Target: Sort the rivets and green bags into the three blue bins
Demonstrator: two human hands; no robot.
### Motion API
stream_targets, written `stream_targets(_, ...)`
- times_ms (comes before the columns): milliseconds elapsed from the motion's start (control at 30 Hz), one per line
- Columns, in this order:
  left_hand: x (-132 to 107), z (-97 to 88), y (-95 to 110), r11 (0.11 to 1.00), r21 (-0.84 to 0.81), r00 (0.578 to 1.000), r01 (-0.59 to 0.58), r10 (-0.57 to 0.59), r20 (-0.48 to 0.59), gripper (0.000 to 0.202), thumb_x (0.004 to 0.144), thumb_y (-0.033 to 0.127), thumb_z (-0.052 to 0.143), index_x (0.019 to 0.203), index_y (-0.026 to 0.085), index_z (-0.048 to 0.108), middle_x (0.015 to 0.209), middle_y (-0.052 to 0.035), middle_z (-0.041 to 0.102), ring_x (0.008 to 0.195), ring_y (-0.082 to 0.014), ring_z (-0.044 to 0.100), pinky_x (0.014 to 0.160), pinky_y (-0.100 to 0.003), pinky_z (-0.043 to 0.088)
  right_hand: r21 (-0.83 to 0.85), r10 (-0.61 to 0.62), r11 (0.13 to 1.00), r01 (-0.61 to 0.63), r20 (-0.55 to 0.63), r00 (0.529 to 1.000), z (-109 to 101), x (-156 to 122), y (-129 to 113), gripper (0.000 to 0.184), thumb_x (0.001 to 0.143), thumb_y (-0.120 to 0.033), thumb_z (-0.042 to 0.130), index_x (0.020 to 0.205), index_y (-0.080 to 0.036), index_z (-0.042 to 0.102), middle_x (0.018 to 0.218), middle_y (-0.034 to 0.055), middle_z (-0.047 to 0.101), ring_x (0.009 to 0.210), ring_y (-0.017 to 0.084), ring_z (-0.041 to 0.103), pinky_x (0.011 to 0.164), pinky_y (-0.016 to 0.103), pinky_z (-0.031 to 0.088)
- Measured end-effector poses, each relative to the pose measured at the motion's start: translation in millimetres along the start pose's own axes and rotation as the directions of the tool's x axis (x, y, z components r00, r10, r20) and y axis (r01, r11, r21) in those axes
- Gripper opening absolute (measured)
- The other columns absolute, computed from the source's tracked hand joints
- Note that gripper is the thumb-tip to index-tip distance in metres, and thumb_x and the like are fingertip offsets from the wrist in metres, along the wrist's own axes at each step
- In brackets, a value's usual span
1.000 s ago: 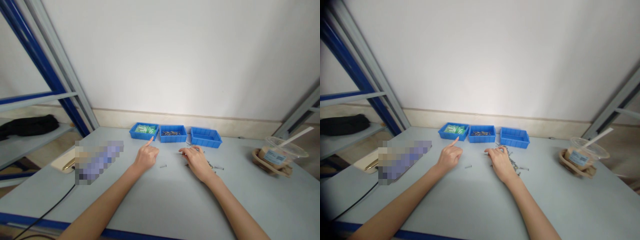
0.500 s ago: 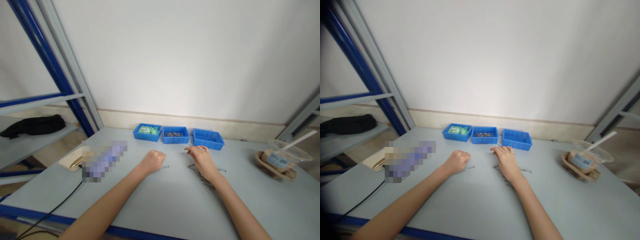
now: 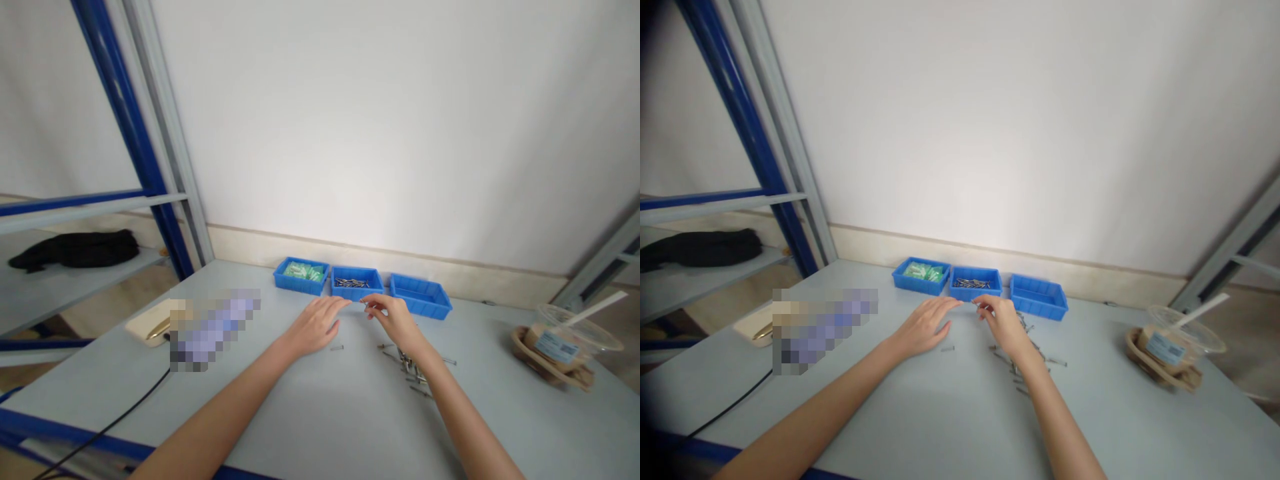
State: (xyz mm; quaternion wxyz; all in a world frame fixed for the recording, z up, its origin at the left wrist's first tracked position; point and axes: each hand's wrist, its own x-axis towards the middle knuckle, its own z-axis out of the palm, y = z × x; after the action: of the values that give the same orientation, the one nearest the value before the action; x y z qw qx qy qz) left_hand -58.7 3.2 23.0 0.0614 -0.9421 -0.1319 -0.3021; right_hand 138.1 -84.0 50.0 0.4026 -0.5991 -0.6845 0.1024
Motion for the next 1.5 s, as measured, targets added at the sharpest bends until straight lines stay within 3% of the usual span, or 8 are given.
stream_targets(167, 1.1, 3.7, 3.2, 0.995, 0.088, 0.998, -0.056, 0.058, -0.023, 0.039, 0.091, 0.019, 0.044, 0.129, 0.015, 0.036, 0.113, -0.0080, 0.058, 0.102, -0.0189, 0.054, 0.086, -0.032, 0.041, 0.030, 0.019, 0.999, -0.019, 0.022, 1.000, 22.3, -8.5, -1.7, 0.028, 0.080, -0.016, 0.045, 0.095, -0.017, 0.068, 0.072, 0.0048, 0.068, 0.067, 0.017, 0.061, 0.071, 0.031, 0.047)
stream_targets(300, -1.1, 5.3, 3.7, 0.991, 0.094, 0.995, -0.095, 0.093, 0.025, 0.017, 0.093, 0.021, 0.040, 0.100, 0.015, 0.055, 0.091, -0.0041, 0.063, 0.085, -0.0175, 0.058, 0.073, -0.030, 0.042, 0.115, 0.075, 0.989, -0.087, 0.110, 0.991, 31.3, -20.1, -10.5, 0.033, 0.083, -0.017, 0.041, 0.110, -0.016, 0.059, 0.067, 0.0020, 0.065, 0.064, 0.016, 0.060, 0.069, 0.030, 0.047)
stream_targets(433, -3.5, 5.6, 1.9, 0.982, 0.104, 0.988, -0.157, 0.156, 0.016, 0.022, 0.094, 0.017, 0.036, 0.089, 0.015, 0.057, 0.080, -0.0019, 0.062, 0.074, -0.0150, 0.057, 0.067, -0.029, 0.040, 0.189, 0.087, 0.976, -0.110, 0.127, 0.988, 31.9, -23.5, -13.8, 0.032, 0.087, -0.023, 0.039, 0.117, -0.018, 0.047, 0.069, 0.0002, 0.064, 0.063, 0.015, 0.059, 0.068, 0.029, 0.046)
stream_targets(700, -1.6, 7.2, 5.2, 0.978, 0.147, 0.988, -0.148, 0.152, -0.016, 0.024, 0.096, 0.021, 0.034, 0.083, 0.015, 0.054, 0.075, -0.0011, 0.061, 0.069, -0.0140, 0.057, 0.064, -0.028, 0.037, -0.035, 0.040, 0.999, -0.039, 0.023, 0.999, 23.3, -22.0, -10.7, 0.013, 0.082, -0.032, 0.054, 0.085, -0.021, 0.061, 0.076, 0.0026, 0.069, 0.073, 0.019, 0.063, 0.080, 0.034, 0.040)
stream_targets(933, -1.6, 6.1, 5.4, 0.972, 0.160, 0.984, -0.175, 0.180, -0.017, 0.023, 0.096, 0.024, 0.032, 0.085, 0.016, 0.051, 0.072, 0.0002, 0.060, 0.065, -0.0143, 0.057, 0.062, -0.028, 0.037, -0.094, 0.083, 0.993, -0.077, 0.060, 0.995, 17.7, -21.2, -17.0, 0.029, 0.087, -0.037, 0.045, 0.073, -0.021, 0.063, 0.067, 0.0011, 0.069, 0.067, 0.018, 0.064, 0.074, 0.030, 0.040)
stream_targets(1100, -2.9, 7.8, 5.3, 0.976, 0.160, 0.989, -0.146, 0.145, 0.013, 0.027, 0.097, 0.024, 0.028, 0.083, 0.016, 0.049, 0.069, 0.0004, 0.060, 0.061, -0.0141, 0.058, 0.058, -0.027, 0.037, -0.069, 0.061, 0.996, -0.057, 0.069, 0.996, 18.7, -21.0, -15.3, 0.024, 0.083, -0.041, 0.050, 0.085, -0.021, 0.064, 0.072, 0.0018, 0.070, 0.069, 0.019, 0.064, 0.072, 0.030, 0.042)
stream_targets(1200, -2.8, 8.4, 6.4, 0.976, 0.165, 0.990, -0.141, 0.136, 0.042, 0.031, 0.098, 0.027, 0.025, 0.081, 0.016, 0.050, 0.064, 0.0007, 0.059, 0.057, -0.0133, 0.057, 0.056, -0.026, 0.036, -0.017, 0.081, 0.997, -0.080, 0.101, 0.992, 19.1, -21.0, -14.9, 0.025, 0.084, -0.040, 0.050, 0.076, -0.021, 0.064, 0.066, -0.0001, 0.068, 0.062, 0.017, 0.062, 0.069, 0.028, 0.042)
stream_targets(1500, -4.5, 2.8, 0.7, 0.989, 0.125, 0.997, 0.080, -0.077, -0.030, 0.030, 0.095, 0.036, 0.032, 0.096, 0.016, 0.054, 0.074, -0.0027, 0.066, 0.069, -0.0157, 0.062, 0.064, -0.026, 0.043, 0.294, 0.256, 0.895, -0.335, 0.277, 0.926, 29.8, -13.1, 11.5, 0.041, 0.080, -0.054, 0.044, 0.064, -0.017, 0.055, 0.051, -0.0008, 0.058, 0.043, 0.011, 0.050, 0.049, 0.024, 0.040)
